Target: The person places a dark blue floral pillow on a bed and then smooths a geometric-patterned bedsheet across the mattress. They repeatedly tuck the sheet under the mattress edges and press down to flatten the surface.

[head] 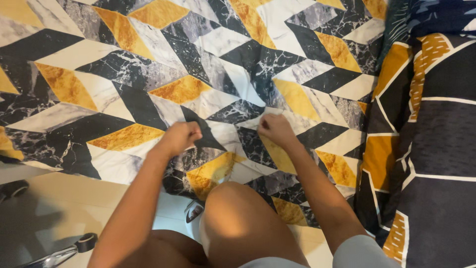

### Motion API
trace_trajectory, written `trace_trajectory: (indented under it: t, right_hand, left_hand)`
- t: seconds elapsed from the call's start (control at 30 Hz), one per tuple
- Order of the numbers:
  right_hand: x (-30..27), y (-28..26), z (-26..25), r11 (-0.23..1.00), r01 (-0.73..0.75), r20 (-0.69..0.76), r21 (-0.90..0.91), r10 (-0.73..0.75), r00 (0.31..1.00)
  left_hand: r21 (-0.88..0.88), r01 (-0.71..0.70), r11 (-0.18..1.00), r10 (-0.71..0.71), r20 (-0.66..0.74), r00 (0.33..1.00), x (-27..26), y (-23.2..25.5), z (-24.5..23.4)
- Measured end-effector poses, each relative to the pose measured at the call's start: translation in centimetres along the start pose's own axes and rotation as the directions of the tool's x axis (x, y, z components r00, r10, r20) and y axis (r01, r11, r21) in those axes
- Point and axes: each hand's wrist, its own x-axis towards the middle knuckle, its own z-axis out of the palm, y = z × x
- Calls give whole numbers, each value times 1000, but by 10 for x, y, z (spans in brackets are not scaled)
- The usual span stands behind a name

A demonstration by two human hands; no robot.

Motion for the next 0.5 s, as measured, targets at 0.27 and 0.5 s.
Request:
trace_trajectory:
  t: [0.27, 0.5]
  right_hand:
    - [-3, -9, -20, 968, -113, 172, 223, 75, 982]
    - [-32, -4, -9, 986, 49, -122, -159, -69, 990]
  left_hand:
    - [131, 33, 991, -26, -52, 998, -5, -33, 12]
    - [299, 6, 954, 28, -108, 994, -8, -17, 15]
